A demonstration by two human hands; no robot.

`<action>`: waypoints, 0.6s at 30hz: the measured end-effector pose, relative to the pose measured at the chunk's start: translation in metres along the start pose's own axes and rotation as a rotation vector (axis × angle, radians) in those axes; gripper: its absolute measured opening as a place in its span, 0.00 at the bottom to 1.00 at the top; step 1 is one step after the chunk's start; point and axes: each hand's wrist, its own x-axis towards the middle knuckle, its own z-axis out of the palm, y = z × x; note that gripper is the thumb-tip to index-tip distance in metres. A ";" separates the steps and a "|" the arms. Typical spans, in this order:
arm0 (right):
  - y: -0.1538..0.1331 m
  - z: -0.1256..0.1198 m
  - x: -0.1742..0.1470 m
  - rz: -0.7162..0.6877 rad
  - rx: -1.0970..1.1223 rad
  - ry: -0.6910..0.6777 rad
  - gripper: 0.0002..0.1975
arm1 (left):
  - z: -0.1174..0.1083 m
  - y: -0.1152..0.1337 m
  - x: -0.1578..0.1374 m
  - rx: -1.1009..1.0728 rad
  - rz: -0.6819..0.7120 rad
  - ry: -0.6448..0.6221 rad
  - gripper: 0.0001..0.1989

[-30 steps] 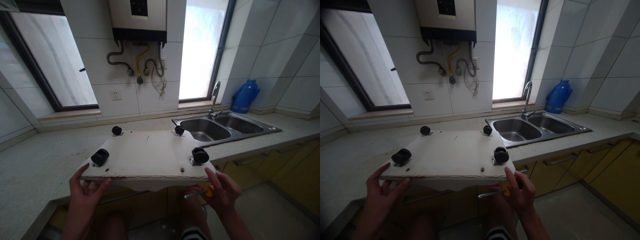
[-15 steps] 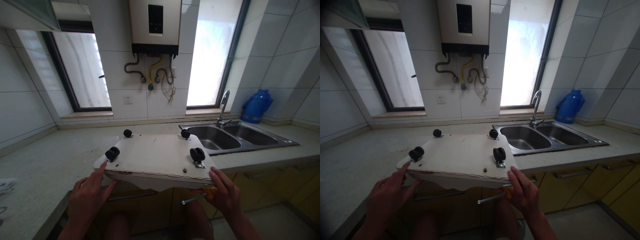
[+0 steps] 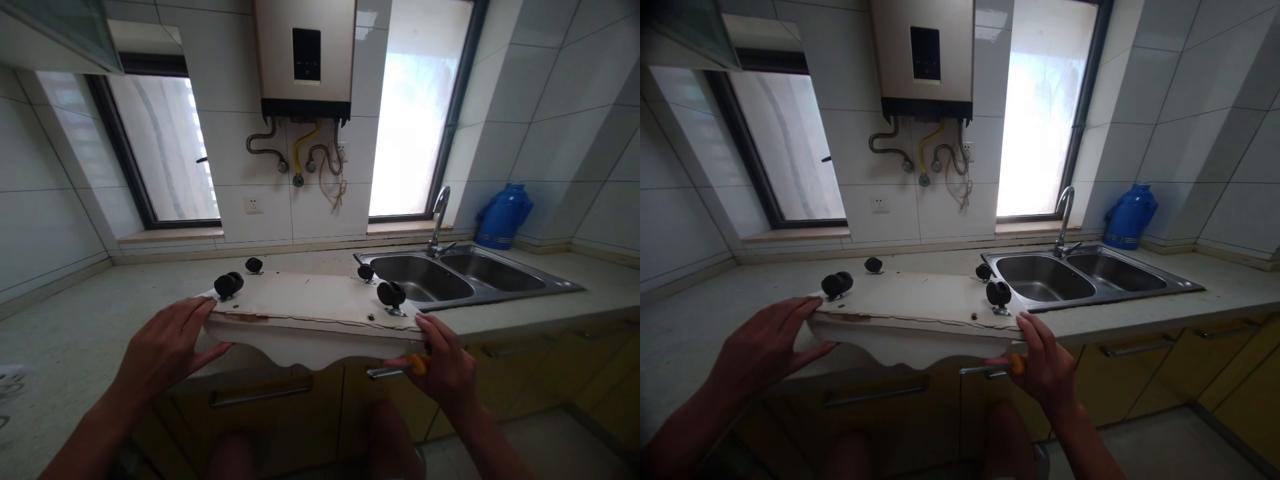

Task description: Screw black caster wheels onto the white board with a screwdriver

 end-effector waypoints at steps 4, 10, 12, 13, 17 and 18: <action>0.009 -0.002 0.021 0.020 0.009 -0.013 0.42 | -0.016 0.016 0.028 0.084 0.083 -0.027 0.45; 0.022 0.005 0.067 0.060 0.108 -0.060 0.47 | -0.046 0.024 0.066 0.500 0.379 -0.098 0.36; 0.026 0.013 0.082 0.087 0.161 -0.089 0.49 | -0.054 0.025 0.081 0.644 0.458 -0.155 0.42; 0.027 0.019 0.089 0.102 0.187 -0.110 0.49 | -0.056 0.025 0.088 0.684 0.468 -0.188 0.44; 0.034 0.045 0.109 0.195 0.266 -0.212 0.47 | -0.052 0.020 0.113 0.697 0.471 -0.268 0.47; 0.036 0.051 0.113 0.226 0.284 -0.242 0.48 | -0.049 0.018 0.118 0.675 0.484 -0.272 0.47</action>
